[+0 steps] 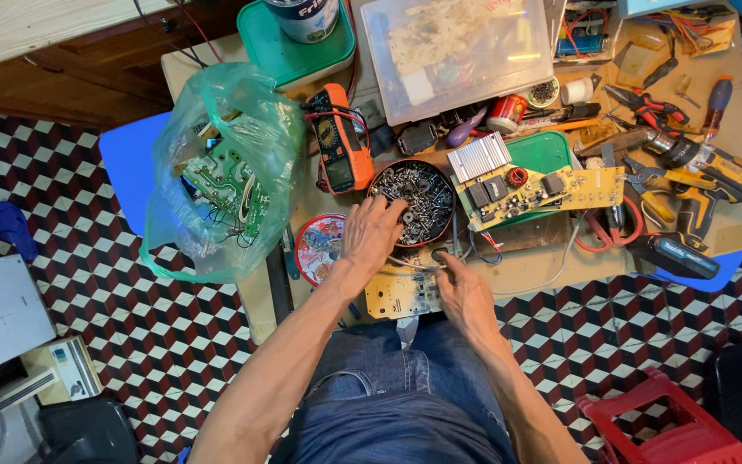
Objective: The person works at a cluttered workbench, using pliers to strip wires and manipulate a circuit board. They connect a power cord to the board and handle various electronic components and tools.
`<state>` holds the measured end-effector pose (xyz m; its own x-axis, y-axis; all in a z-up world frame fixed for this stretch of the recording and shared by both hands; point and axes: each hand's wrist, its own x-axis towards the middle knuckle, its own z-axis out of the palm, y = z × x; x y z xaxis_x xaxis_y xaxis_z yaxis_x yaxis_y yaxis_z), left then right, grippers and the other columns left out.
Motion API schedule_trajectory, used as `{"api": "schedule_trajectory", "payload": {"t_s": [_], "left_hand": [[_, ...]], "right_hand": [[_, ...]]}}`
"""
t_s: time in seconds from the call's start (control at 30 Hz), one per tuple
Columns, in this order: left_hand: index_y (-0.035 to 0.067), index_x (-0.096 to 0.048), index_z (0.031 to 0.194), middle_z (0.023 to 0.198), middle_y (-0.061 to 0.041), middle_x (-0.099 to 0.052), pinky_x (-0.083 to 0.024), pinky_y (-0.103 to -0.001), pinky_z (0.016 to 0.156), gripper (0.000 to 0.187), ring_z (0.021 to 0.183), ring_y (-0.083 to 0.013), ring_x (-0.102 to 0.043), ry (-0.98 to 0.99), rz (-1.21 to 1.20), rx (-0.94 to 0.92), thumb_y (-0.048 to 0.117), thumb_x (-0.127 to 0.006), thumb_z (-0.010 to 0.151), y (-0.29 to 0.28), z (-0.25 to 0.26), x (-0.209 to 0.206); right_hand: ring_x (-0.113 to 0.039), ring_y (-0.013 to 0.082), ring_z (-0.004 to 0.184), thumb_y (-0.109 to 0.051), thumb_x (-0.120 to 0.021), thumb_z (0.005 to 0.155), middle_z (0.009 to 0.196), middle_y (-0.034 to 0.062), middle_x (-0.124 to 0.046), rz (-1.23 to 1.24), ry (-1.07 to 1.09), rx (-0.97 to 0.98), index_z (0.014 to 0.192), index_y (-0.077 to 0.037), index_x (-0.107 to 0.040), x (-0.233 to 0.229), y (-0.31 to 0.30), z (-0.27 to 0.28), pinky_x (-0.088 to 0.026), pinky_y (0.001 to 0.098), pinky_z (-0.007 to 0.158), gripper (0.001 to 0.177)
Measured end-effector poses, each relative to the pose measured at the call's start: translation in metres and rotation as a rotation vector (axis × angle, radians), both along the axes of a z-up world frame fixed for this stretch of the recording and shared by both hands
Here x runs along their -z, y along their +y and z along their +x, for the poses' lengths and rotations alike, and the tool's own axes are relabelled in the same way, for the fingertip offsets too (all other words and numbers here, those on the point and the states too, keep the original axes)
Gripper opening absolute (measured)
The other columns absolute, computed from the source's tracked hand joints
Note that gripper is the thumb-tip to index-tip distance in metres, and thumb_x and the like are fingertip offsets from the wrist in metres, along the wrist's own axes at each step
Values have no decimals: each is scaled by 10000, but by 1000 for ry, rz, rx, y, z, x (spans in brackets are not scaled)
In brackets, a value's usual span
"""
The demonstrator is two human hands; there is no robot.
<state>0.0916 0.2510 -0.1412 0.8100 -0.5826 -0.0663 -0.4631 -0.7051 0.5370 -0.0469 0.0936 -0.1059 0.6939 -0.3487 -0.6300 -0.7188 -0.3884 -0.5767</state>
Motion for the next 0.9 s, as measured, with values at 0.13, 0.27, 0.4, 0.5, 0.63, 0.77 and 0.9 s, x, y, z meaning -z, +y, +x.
{"api": "schedule_trajectory", "payload": {"t_s": [0.13,0.27,0.4,0.5,0.63,0.77,0.9], "left_hand": [[121,-652,1145,992,-101,-600,-479,-462,857,298,997,-311,-599,21,0,-34,125,-759,867,15,0,-4],[100,-647,1137,997,-97,-600,-490,-449,838,297,982,-312,-604,10,-96,-47,134,-760,865,17,-7,-6],[81,-655,1043,990,-97,-607,-483,-447,823,243,979,-310,-605,-4,-116,-17,158,-777,847,6,-17,-2],[78,-677,996,973,-81,-614,-490,-424,834,205,952,-276,-602,30,-103,-40,196,-787,871,2,-26,-5],[53,-697,951,958,-87,-618,-487,-422,814,214,935,-290,-588,45,-163,21,198,-800,833,16,-38,-15],[52,-719,1000,947,-66,-620,-515,-399,777,179,921,-267,-597,36,-162,61,116,-756,837,20,-35,-18],[65,-711,953,930,-61,-612,-539,-398,771,87,934,-268,-603,26,-167,96,69,-736,870,18,-30,-21]], "right_hand": [[-666,276,629,-274,-583,958,750,201,-706,-109,-47,5,1274,-117,-704,-1,4,-10,-513,413,641,373],[-692,223,704,-322,-602,988,835,125,-735,-165,-253,211,1120,-36,-712,-11,0,-40,-542,378,693,334],[-626,199,650,-380,-672,948,755,133,-668,-89,110,381,1051,10,-692,-8,-8,-57,-506,367,643,404],[-595,164,597,-357,-709,918,729,110,-631,126,215,503,1075,11,-676,5,-15,-57,-474,326,580,401],[-550,136,568,-283,-720,905,722,56,-628,326,187,618,1051,11,-701,25,-24,-61,-447,278,527,330],[-508,108,566,-234,-716,917,669,22,-573,419,235,592,1023,11,-748,42,-34,-72,-414,257,523,268],[-493,107,559,-246,-732,927,651,19,-564,444,229,542,991,16,-757,49,-41,-81,-404,257,526,271]]}}
